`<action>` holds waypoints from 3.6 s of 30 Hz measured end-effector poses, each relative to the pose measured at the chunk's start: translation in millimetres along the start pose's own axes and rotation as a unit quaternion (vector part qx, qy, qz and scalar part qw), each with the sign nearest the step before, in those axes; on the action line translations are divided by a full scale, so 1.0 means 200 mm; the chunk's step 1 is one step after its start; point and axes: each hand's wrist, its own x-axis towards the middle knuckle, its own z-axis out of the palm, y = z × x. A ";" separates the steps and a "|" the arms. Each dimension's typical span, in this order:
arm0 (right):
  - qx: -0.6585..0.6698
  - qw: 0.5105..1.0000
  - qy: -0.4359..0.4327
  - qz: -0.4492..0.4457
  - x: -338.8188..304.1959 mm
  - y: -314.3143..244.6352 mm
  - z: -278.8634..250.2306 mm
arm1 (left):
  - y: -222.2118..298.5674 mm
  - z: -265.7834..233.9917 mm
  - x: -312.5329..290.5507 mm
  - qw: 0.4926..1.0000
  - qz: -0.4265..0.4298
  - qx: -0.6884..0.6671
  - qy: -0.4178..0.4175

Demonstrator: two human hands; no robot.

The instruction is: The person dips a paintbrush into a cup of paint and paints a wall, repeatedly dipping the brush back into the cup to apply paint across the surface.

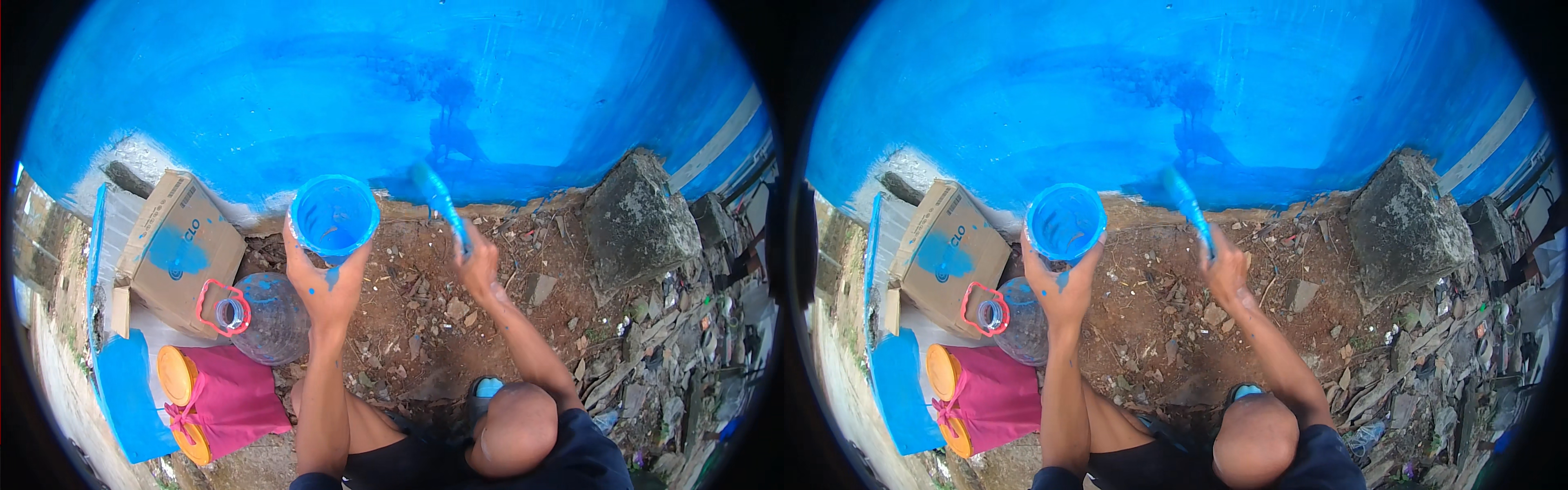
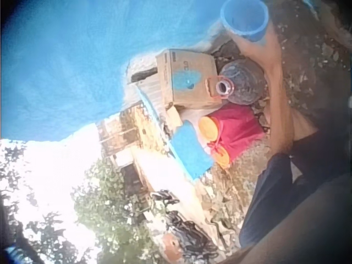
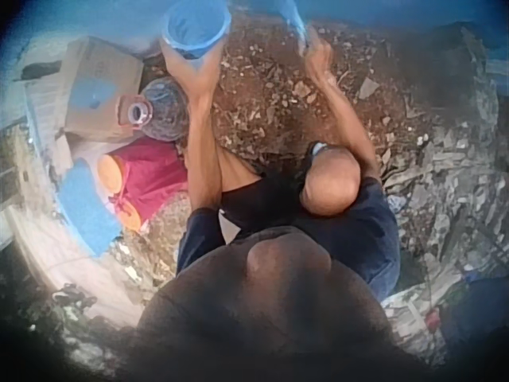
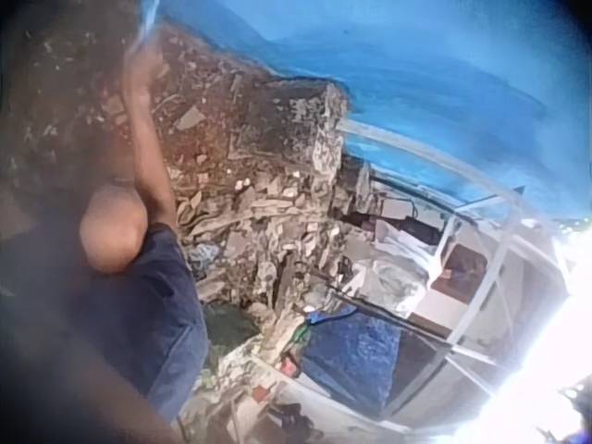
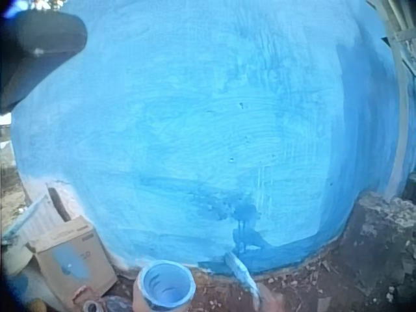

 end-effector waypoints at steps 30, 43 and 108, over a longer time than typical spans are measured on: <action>-0.257 0.915 0.269 0.156 0.18 0.60 -0.83 | 0.05 0.00 -0.01 0.999 0.019 -0.037 -0.017; -0.097 0.994 -0.007 0.051 0.19 0.09 -0.42 | 0.02 0.08 -0.03 0.999 0.022 -0.007 -0.030; -0.281 0.921 0.243 0.117 0.34 0.47 -1.15 | -0.03 0.09 -0.05 0.986 0.084 -0.054 0.134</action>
